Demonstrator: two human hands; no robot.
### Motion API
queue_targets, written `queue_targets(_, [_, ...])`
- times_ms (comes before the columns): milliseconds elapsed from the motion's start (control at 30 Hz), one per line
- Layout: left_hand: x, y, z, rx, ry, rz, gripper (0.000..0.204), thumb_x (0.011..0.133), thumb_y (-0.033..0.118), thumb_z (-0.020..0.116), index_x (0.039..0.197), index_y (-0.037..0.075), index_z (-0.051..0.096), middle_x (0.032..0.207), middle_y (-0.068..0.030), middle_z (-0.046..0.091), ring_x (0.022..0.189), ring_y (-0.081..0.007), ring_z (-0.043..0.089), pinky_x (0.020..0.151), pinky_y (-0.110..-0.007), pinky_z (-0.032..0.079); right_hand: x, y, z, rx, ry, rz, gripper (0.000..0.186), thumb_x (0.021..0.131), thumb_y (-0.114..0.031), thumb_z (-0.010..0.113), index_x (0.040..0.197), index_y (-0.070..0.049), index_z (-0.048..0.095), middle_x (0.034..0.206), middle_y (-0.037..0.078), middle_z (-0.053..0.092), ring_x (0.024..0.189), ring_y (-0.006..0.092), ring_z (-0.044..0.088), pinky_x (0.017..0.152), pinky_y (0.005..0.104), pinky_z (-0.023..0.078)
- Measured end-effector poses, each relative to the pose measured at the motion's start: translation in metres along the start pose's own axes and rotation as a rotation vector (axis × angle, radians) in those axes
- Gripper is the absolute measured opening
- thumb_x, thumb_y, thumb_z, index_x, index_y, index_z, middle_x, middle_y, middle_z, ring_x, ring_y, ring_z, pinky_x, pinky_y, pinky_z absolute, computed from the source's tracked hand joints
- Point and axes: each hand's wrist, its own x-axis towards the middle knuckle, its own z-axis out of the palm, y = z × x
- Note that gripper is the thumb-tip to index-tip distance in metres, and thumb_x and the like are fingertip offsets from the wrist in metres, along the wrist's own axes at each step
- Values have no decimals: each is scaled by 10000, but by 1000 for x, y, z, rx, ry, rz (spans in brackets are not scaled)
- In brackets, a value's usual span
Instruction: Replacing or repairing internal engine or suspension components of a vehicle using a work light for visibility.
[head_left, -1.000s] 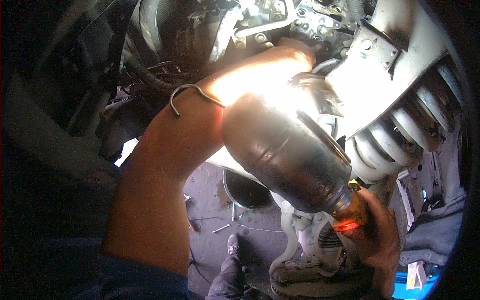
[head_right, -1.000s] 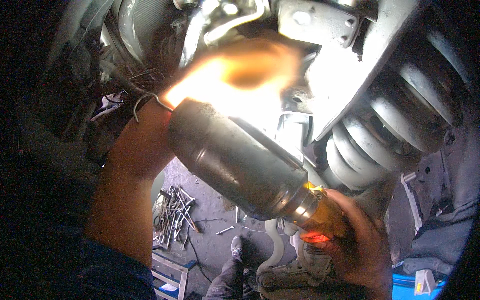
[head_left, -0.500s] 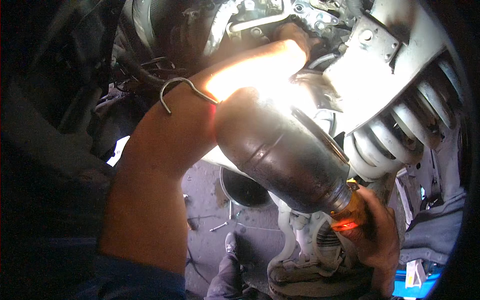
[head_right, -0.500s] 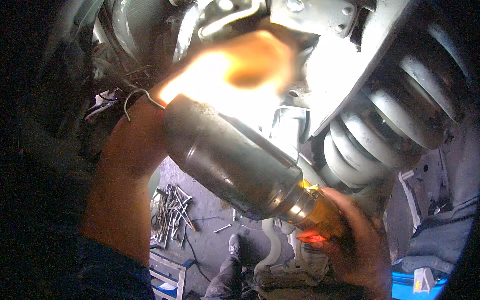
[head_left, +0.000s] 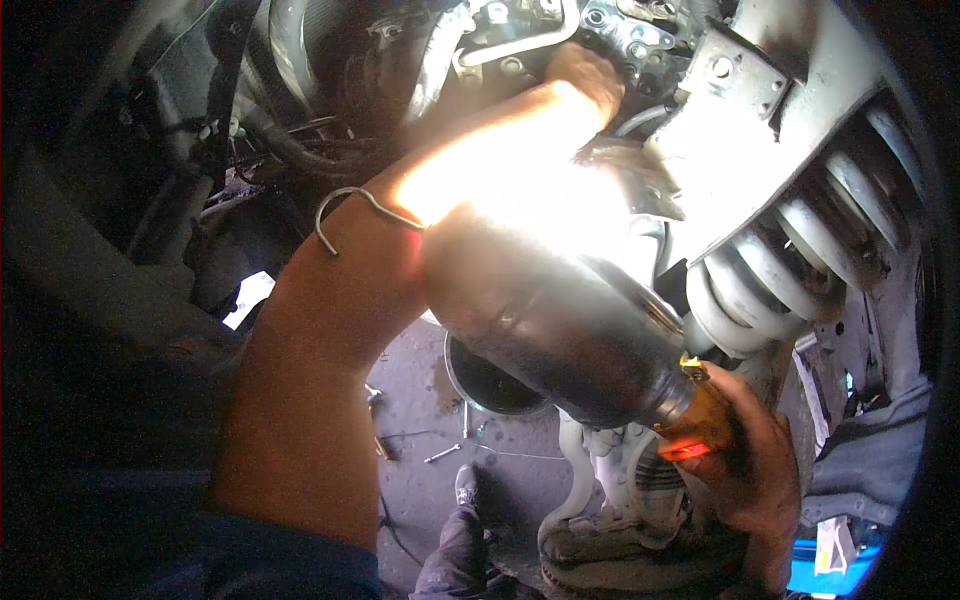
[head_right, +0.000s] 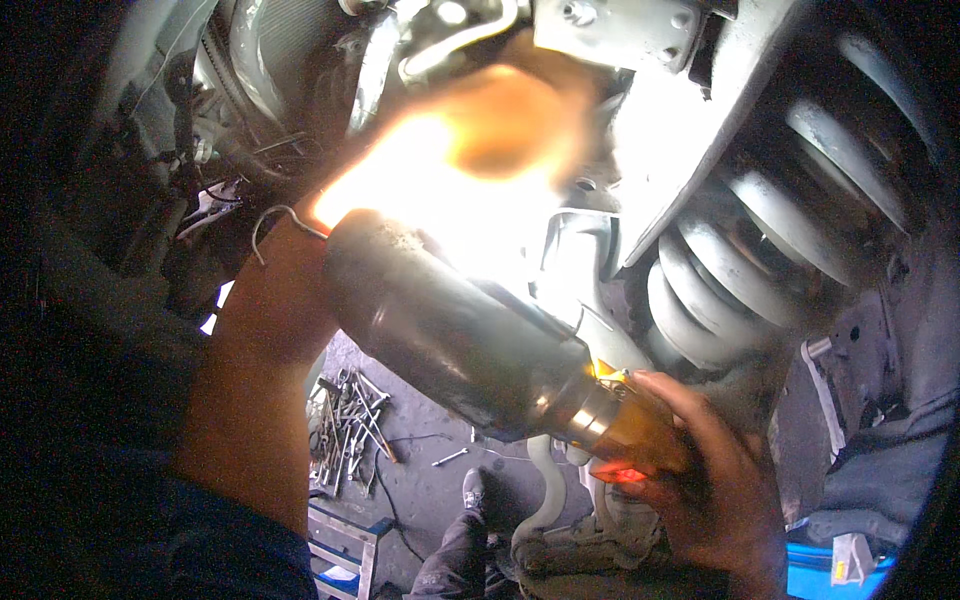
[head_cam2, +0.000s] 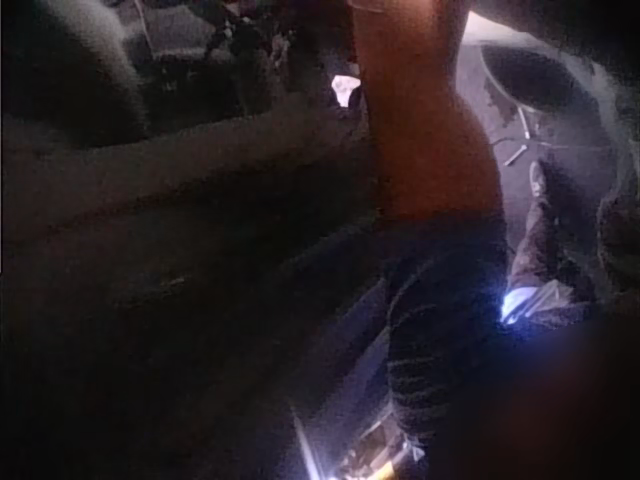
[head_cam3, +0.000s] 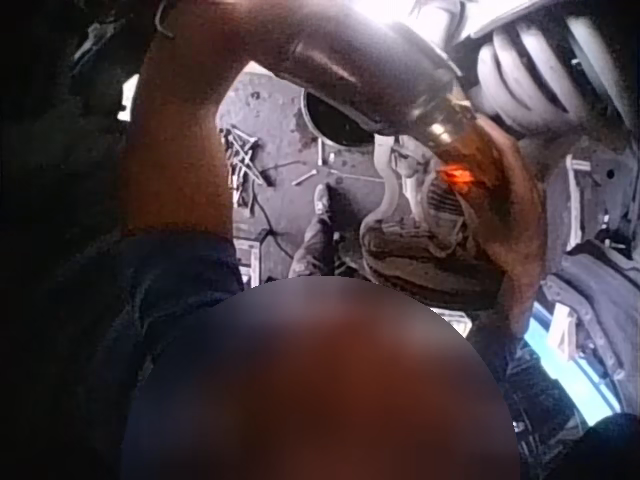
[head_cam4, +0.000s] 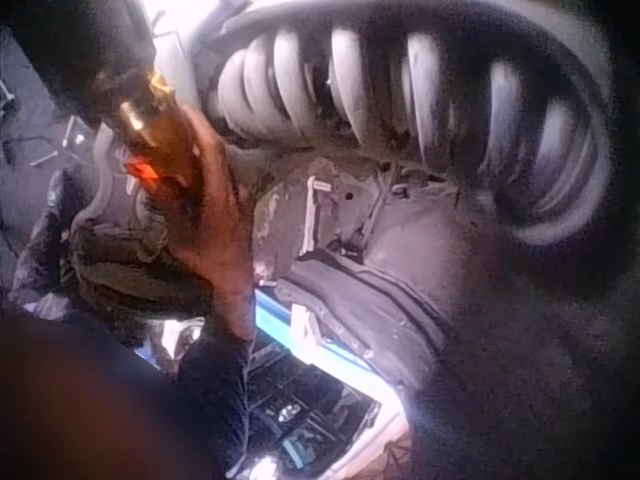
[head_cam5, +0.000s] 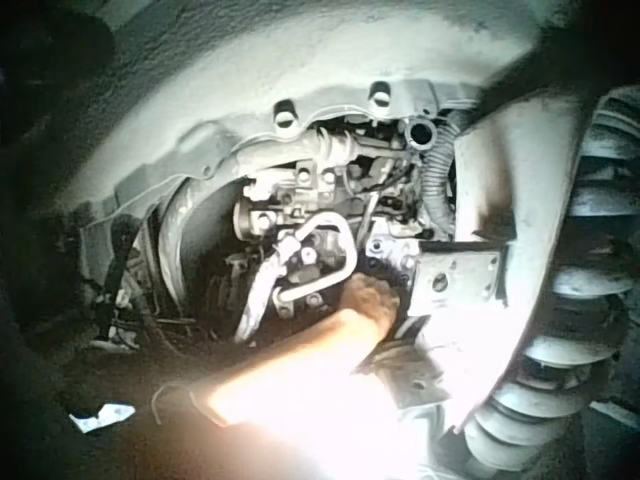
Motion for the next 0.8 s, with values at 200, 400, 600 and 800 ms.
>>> queue_targets(200, [-4, -6, 2, 63, 59, -42, 545, 880, 280, 691, 1391, 176, 529, 1393, -22, 566, 1286, -213, 530, 1022, -376, 418, 0, 0, 2, -3, -14, -20, 675, 759, -226, 821, 1331, -54, 507, 1150, 161, 677, 1060, 304, 677, 904, 397, 529])
queue_targets(400, [1, -3, 2, 111, -44, -85, 866, 846, 324, 733, 1552, 193, 250, 1443, -32, 520, 1327, -218, 488, 1048, -382, 381, 0, 2, 1, 0, -9, -53, 675, 754, -220, 825, 1329, -53, 514, 1147, 172, 678, 1065, 300, 677, 903, 394, 529])
queue_targets(600, [7, -3, 4, -86, -59, -81, 880, 869, 268, 704, 1572, 232, 176, 1400, -65, 560, 1278, -239, 541, 1015, -396, 425, 1, 2, 1, -35, 3, -53, 664, 755, -221, 825, 1320, -52, 520, 1112, 177, 687, 1043, 306, 686, 886, 398, 535])
queue_targets(800, [4, -2, -2, -417, -67, -142, 707, 950, 190, 531, 1569, 234, 191, 1325, -108, 613, 1210, -267, 597, 973, -414, 473, 1, 3, 2, -40, 17, -55, 678, 721, -179, 831, 1311, -47, 524, 1101, 165, 691, 1044, 309, 685, 885, 405, 537])
